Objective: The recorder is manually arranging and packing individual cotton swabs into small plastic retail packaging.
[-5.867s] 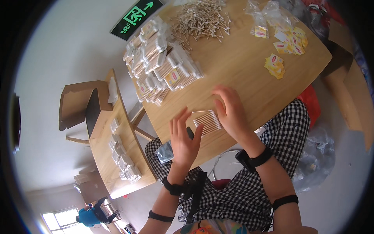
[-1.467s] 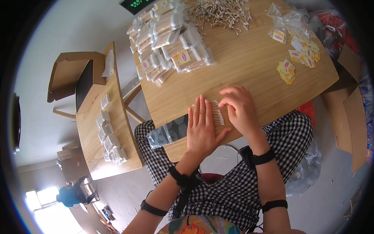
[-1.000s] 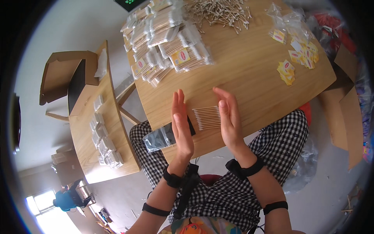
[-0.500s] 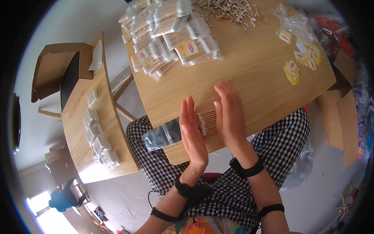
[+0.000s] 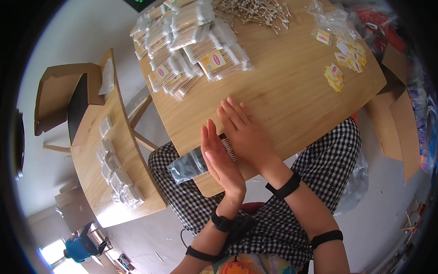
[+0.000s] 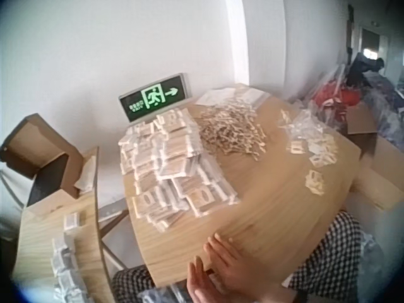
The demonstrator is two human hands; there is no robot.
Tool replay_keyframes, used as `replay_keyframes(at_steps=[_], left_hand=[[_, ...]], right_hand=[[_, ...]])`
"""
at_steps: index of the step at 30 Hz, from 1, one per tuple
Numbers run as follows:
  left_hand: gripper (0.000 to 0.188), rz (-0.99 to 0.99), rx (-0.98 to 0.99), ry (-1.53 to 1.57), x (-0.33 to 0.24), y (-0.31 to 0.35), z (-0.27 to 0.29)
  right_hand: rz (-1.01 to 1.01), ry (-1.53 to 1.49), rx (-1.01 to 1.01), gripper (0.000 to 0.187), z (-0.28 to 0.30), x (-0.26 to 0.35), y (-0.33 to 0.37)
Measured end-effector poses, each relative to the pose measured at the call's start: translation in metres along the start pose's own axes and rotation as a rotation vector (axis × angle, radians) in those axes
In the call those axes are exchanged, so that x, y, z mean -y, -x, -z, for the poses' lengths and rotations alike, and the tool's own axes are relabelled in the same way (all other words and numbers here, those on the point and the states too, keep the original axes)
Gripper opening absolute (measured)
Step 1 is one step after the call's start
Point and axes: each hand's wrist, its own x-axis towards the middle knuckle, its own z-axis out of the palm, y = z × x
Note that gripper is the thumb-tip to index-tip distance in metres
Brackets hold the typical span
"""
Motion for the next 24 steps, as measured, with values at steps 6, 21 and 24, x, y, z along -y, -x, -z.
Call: replay_keyframes(at_steps=[6, 21, 24], left_hand=[[0.066, 0.025, -0.041, 0.073, 0.000, -0.005, 0.014], [0.080, -0.266, 0.440, -1.157, -0.071, -0.037, 0.137], [0.079, -0.258, 0.513, -1.193, -0.072, -0.040, 0.137]], right_hand=[[0.047, -0.026, -0.006, 0.048, -0.008, 0.014, -0.004], [0.068, 0.007, 0.047, 0.051, -0.016, 0.035, -0.019], [0.075, 0.010, 0.047, 0.051, -0.020, 0.042, -0.023]])
